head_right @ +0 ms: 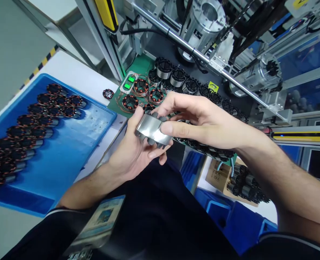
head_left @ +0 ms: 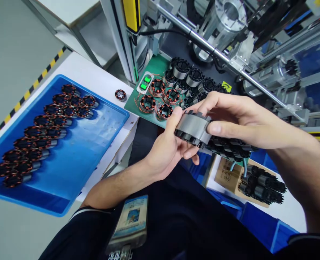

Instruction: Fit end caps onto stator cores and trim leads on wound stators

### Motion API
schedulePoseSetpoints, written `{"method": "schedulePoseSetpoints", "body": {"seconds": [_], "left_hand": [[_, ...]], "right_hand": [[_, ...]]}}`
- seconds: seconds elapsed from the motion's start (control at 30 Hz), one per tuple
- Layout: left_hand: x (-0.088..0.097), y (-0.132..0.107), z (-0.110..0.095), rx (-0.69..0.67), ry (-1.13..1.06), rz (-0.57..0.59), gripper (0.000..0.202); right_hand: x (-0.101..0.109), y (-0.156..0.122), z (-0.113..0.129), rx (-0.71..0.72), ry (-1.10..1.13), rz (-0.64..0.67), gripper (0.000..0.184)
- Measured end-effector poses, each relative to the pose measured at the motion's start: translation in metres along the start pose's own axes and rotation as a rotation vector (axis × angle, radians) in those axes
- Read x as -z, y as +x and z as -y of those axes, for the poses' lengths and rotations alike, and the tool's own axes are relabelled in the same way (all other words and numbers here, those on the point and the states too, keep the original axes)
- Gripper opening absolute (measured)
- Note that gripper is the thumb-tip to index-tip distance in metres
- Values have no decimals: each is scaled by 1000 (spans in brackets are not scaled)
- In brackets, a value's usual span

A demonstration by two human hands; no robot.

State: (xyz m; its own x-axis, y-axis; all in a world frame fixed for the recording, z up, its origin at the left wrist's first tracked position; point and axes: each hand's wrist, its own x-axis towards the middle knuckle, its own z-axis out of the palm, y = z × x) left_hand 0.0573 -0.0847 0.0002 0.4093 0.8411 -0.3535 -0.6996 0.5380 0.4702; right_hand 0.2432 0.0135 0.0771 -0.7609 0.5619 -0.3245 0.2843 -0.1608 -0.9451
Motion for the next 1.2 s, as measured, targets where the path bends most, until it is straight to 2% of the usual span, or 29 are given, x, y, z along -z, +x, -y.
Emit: {"method": "schedulePoseSetpoints", "body": {"seconds": [0.27, 0.37, 0.43, 0.5, 0.57, 0.6, 0.63, 0.7, 0.77, 0.8, 0.83, 0.9, 0.93, 1.07, 1.2], "left_hand": [[4, 9, -1, -92, -61, -9, 74], [7, 12, 3, -100, -53, -68, 71], [10, 10, 10, -100, -12, -65, 79], [18, 6, 14, -108, 73, 3, 88], [37, 4, 8, -240, 212, -9, 88], [53, 5, 0, -405, 301, -102, 84], [72, 9, -11, -597, 396, -245, 79], [121, 26, -37, -1069, 575, -651, 59], [171, 53, -62, -1055, 708, -948, 41], [192, 69, -71, -934, 777, -969, 34], [209, 85, -76, -898, 784, -1000, 25], [226, 111, -76, -848, 847, -980, 17], [229, 120, -73, -853, 882, -970, 18], [223, 125, -57, -908, 1005, -1001, 13], [222, 119, -55, -946, 1029, -1041, 5]], "right_hand": [[16, 17, 0, -36, 34, 110, 31], [21, 24, -2, -33, 12, 110, 42], [25, 26, -2, -32, -31, 153, 53], [31, 24, 1, -20, -94, 205, 60], [43, 18, 8, -14, -181, 212, 58], [53, 14, 14, -24, -245, 170, 54], [64, 11, 20, -30, -327, 88, 49], [93, 9, 35, 3, -529, -162, 48], [126, 16, 49, 71, -787, -463, 63], [144, 24, 54, 99, -923, -606, 71], [162, 34, 57, 115, -1044, -724, 77], [196, 58, 59, 106, -1204, -882, 75], [212, 71, 57, 90, -1232, -907, 71], [257, 108, 43, -11, -1273, -819, 69], [272, 121, 32, -7, -1302, -713, 70]]}}
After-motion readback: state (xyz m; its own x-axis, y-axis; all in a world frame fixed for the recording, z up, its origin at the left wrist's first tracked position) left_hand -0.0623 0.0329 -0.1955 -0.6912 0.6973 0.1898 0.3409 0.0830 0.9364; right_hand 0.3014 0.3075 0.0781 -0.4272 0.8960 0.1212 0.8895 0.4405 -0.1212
